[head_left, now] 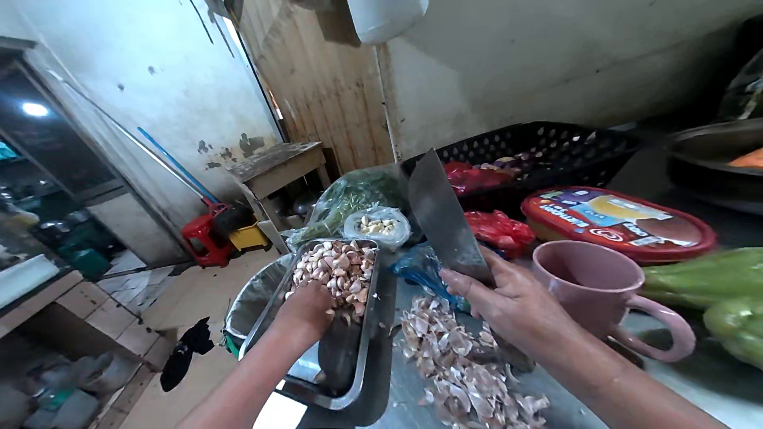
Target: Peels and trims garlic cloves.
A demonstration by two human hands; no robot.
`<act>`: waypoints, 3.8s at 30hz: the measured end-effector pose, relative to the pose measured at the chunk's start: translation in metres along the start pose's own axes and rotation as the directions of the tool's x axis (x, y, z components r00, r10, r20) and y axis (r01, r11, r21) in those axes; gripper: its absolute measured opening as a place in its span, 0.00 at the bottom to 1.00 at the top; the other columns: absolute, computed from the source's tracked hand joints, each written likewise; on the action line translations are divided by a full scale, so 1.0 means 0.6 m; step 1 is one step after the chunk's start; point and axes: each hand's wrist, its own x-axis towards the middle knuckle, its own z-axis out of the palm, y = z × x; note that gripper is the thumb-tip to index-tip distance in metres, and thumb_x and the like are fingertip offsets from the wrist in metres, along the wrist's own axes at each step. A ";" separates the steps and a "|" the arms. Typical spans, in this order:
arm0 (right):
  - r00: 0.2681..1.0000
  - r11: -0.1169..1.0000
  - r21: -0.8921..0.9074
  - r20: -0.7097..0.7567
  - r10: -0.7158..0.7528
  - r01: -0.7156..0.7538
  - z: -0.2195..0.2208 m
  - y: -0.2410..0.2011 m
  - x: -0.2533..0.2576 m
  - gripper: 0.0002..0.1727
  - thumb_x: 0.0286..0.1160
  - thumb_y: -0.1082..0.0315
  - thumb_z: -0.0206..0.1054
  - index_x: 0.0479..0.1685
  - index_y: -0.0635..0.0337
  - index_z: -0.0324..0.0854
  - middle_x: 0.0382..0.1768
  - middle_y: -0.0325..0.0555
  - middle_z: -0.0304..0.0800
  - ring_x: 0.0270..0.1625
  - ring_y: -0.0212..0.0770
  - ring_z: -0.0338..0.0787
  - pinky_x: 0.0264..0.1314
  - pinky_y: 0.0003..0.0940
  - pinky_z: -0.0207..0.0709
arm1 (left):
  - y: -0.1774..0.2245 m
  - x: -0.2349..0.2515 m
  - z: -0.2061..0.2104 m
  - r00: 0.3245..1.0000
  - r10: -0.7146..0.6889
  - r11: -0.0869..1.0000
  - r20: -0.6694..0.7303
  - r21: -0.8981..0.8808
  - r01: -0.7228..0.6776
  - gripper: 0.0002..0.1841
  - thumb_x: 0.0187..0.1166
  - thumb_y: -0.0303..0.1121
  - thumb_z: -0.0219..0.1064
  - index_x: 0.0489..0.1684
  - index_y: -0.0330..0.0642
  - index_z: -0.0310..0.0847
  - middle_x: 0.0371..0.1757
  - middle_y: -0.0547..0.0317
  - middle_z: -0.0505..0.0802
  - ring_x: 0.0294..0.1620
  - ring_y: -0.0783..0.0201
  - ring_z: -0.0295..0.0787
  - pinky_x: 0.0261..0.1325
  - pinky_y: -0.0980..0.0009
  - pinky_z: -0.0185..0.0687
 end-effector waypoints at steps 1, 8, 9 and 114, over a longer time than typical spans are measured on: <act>1.000 1.000 0.005 -0.010 -0.010 0.010 0.001 0.002 0.000 0.13 0.79 0.56 0.67 0.55 0.48 0.86 0.32 0.29 0.90 0.25 0.21 0.84 0.25 0.19 0.78 | -0.006 -0.003 -0.004 1.000 -0.005 0.996 -0.028 -0.093 0.003 0.17 0.82 0.37 0.67 0.59 0.32 0.84 0.67 0.37 0.85 0.73 0.40 0.78 0.77 0.43 0.71; 0.996 0.997 -0.012 0.030 0.080 -0.080 0.000 -0.013 0.003 0.13 0.79 0.69 0.69 0.59 0.56 0.86 0.39 0.40 0.90 0.29 0.29 0.85 0.32 0.27 0.82 | -0.033 -0.031 -0.025 0.956 -0.064 0.841 -0.285 -0.532 -0.102 0.14 0.83 0.32 0.68 0.61 0.38 0.82 0.43 0.52 0.89 0.43 0.61 0.87 0.51 0.61 0.83; 0.994 0.994 -0.050 0.049 0.097 -0.095 -0.001 -0.014 0.004 0.14 0.80 0.71 0.68 0.62 0.59 0.86 0.46 0.45 0.90 0.34 0.33 0.86 0.38 0.33 0.82 | -0.038 -0.029 -0.018 0.959 0.011 0.880 -0.283 -0.453 -0.144 0.16 0.84 0.32 0.65 0.66 0.37 0.82 0.48 0.49 0.90 0.48 0.58 0.87 0.57 0.59 0.82; 0.840 0.878 -0.469 0.436 0.322 -0.093 -0.016 -0.052 0.016 0.22 0.92 0.64 0.53 0.82 0.44 0.74 0.47 0.49 0.92 0.49 0.48 0.91 0.56 0.49 0.82 | 0.173 -0.033 0.023 0.957 0.008 -0.107 -0.290 -0.952 -0.288 0.05 0.81 0.21 0.64 0.38 0.35 0.85 0.31 0.54 0.91 0.28 0.65 0.89 0.37 0.71 0.89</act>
